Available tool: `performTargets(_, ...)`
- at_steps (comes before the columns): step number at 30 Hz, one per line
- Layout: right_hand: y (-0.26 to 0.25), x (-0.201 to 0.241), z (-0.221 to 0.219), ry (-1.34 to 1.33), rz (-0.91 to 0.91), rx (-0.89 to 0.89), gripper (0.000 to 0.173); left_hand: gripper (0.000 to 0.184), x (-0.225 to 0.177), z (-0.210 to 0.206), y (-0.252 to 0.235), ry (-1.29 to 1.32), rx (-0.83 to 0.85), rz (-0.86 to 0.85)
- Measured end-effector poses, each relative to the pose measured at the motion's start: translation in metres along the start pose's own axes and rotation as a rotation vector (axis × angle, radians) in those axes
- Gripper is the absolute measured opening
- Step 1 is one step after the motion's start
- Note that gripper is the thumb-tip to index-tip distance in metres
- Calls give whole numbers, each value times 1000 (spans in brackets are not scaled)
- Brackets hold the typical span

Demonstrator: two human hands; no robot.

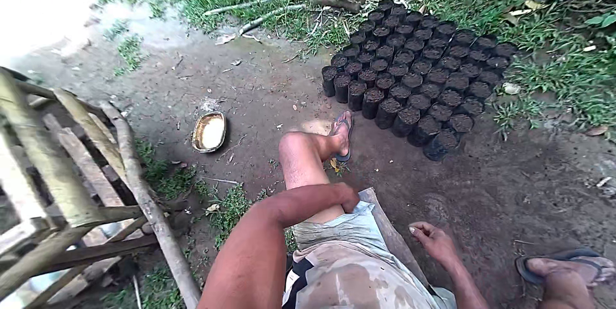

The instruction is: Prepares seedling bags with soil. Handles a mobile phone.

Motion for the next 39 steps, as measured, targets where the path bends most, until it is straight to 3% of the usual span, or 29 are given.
performTargets(3, 9, -2, -32, -6, -87, 99, 23, 19, -33, 5, 12, 65, -35, -144)
performTargets(5, 11, -6, -53, 95, -133, 232, 29, 21, -47, 5, 17, 248, -47, -173)
performTargets(8, 7, -5, -68, 384, -32, 293, 33, 33, -65, -8, 11, 570, -74, -19)
performTargets(10, 11, 2, -72, 456, 6, 308, 40, 33, -77, -11, 15, 627, -122, 5)
performTargets(14, 20, 3, -77, 297, 19, 312, 33, 28, -82, -11, 22, 596, -179, -27)
performTargets(24, 37, 14, -87, -41, -143, 346, 29, 20, -72, -9, 0, 421, -332, -34)
performTargets(33, 29, 17, -95, -11, -83, 300, 27, 25, -68, -15, -7, 446, -373, 61)
performTargets(39, 32, 20, -94, -23, -89, 298, 23, 26, -62, -15, -2, 542, -258, 52)
Point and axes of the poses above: each hand's wrist, its own y-axis away from the middle knuckle, its own z-axis out of the back of the hand, x = y × z, the point moved 4 cm from there along -y, towards the middle knuckle, and after that the axes turned 12 degrees about -y, right-handed, at the moved point
